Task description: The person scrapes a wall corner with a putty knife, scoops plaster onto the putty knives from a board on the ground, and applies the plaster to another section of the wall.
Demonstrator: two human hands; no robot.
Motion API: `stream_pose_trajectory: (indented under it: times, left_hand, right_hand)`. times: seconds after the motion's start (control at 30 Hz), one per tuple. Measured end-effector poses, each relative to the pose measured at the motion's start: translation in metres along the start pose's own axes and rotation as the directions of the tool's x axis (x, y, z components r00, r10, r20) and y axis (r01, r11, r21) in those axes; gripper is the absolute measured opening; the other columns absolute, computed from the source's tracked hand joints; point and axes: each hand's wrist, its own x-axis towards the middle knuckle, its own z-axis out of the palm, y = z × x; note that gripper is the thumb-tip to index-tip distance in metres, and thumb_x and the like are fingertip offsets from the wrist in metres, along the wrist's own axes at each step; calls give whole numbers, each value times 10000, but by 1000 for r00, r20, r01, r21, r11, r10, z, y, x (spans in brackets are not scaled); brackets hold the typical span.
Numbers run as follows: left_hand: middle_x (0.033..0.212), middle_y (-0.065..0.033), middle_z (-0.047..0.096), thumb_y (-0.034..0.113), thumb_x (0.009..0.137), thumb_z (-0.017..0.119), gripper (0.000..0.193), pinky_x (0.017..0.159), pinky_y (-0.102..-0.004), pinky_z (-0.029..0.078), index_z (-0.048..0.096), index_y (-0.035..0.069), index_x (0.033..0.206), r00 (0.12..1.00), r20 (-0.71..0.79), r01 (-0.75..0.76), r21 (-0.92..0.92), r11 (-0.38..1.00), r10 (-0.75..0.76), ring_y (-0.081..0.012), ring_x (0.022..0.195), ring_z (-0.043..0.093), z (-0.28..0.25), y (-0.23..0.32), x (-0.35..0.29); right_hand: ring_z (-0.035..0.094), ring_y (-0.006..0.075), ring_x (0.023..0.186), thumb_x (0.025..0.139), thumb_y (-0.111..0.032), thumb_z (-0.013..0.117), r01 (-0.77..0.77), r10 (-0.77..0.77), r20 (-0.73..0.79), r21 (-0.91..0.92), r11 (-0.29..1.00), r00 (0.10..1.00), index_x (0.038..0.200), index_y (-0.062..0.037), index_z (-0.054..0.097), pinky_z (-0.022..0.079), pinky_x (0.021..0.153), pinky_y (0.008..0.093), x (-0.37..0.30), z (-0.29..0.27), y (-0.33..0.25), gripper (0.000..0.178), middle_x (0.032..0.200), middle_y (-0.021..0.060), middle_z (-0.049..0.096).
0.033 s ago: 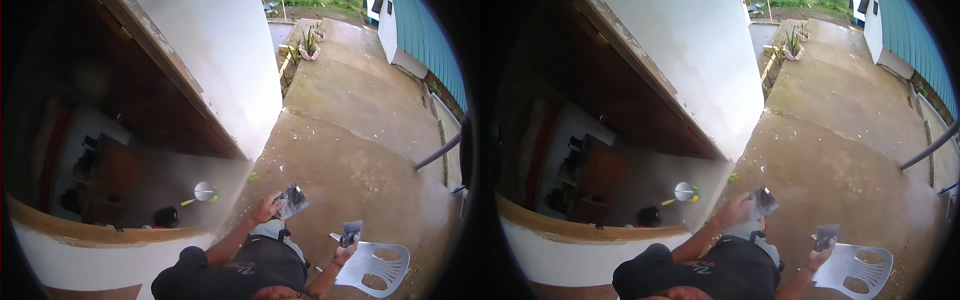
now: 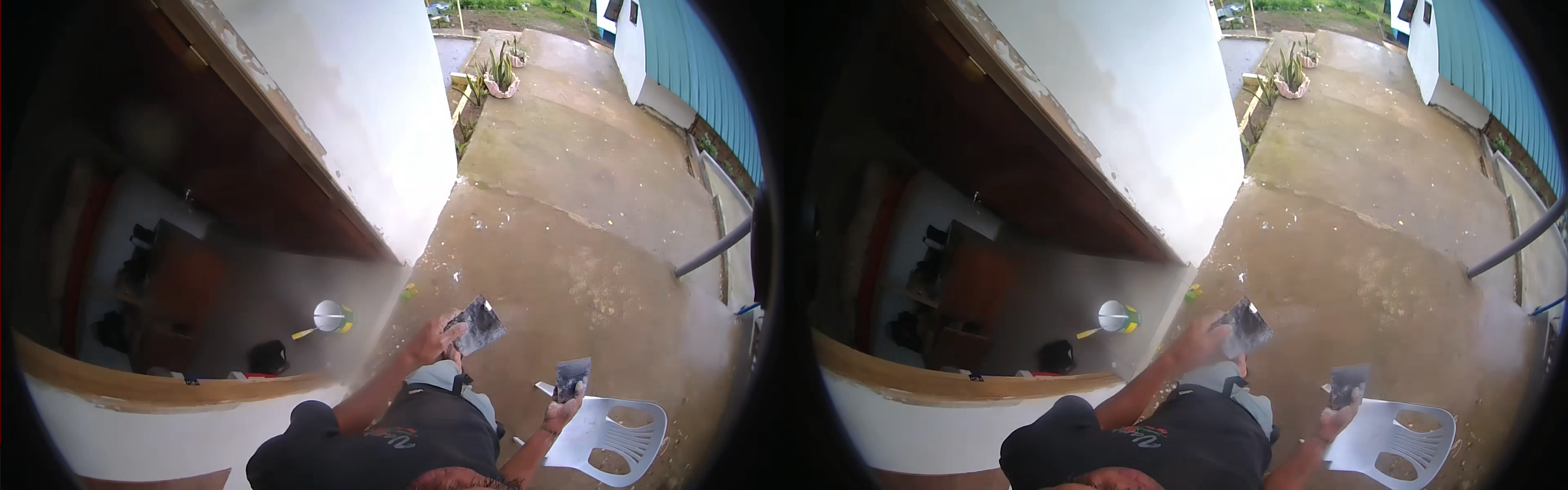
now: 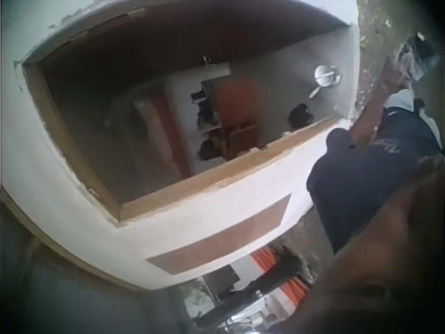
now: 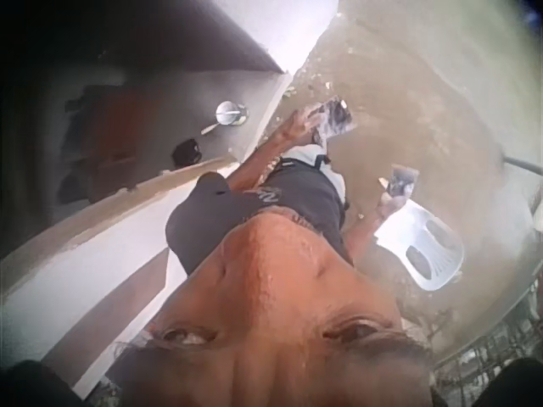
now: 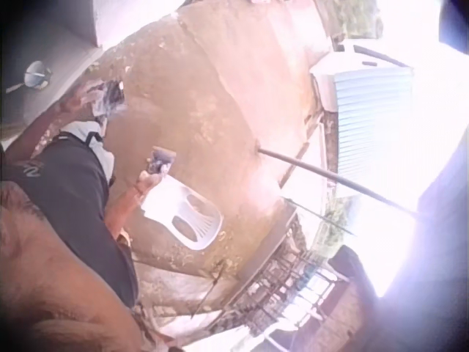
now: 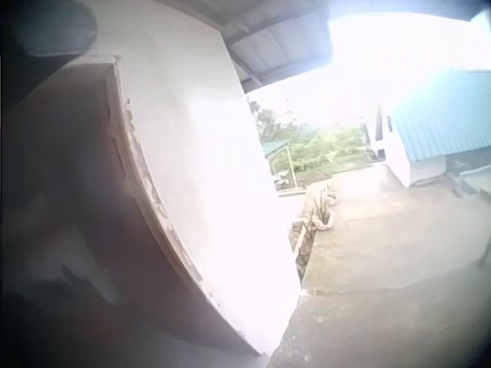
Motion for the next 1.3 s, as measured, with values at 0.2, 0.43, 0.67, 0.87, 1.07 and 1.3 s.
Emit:
stream_pose_trajectory:
  times: [0.2, 0.43, 0.67, 0.87, 1.07, 1.3]
  left_hand:
    - [1065, -242, 662, 320, 929, 601, 511, 863, -349, 483, 547, -92, 1225, 993, 93, 67, -5, 998, -66, -238, 1006, 640, -48, 7, 106]
    - [1124, -199, 648, 281, 938, 606, 459, 887, -336, 465, 552, -64, 1235, 936, -270, 236, 5, 972, -226, -223, 1025, 612, -101, -51, 130]
    - [1138, -153, 631, 288, 950, 582, 498, 922, -326, 433, 511, -84, 1273, 706, -492, 491, -179, 852, -510, -202, 1029, 579, -110, -64, 133]
    - [1063, -114, 630, 287, 970, 551, 451, 780, -295, 464, 525, -50, 1268, 585, -631, 612, -68, 788, -509, -176, 897, 576, -93, -60, 164]
    - [978, -63, 603, 308, 997, 503, 432, 745, -289, 452, 519, -25, 1271, 574, -562, 659, -114, 743, -595, -153, 894, 548, -67, -15, 264]
    - [913, -5, 569, 262, 1008, 486, 323, 624, -240, 422, 553, 2, 1187, 752, -523, 430, -73, 900, -402, -83, 772, 498, -56, 6, 411]
  right_hand:
    - [581, 227, 1080, 900, -189, 596, -62, 66, 45, -88, 994, 997, 1275, -67, 541, 469, 934, 397, 40, 119, 29, 398, 1195, 56, 600]
    - [647, 206, 973, 892, -153, 598, -288, 313, 162, -163, 944, 936, 1159, -72, 593, 509, 877, 360, 112, 245, 105, 279, 1075, 53, 662]
    - [665, 186, 853, 898, -156, 586, -509, 566, 177, -284, 813, 805, 1086, -70, 596, 545, 763, 359, 199, 340, 185, 207, 972, 51, 664]
    - [657, 187, 835, 883, -158, 613, -549, 603, 167, -278, 788, 780, 1082, -70, 612, 536, 762, 343, 280, 408, 180, 217, 951, 37, 668]
    - [658, 172, 875, 913, -87, 578, -446, 549, 281, -355, 822, 787, 1124, -32, 596, 538, 773, 339, 325, 443, 150, 219, 1005, 52, 668]
    - [582, 126, 894, 923, -155, 575, -490, 705, 330, -536, 687, 628, 1148, -17, 555, 493, 795, 278, 274, 492, 162, 265, 1021, 36, 603]
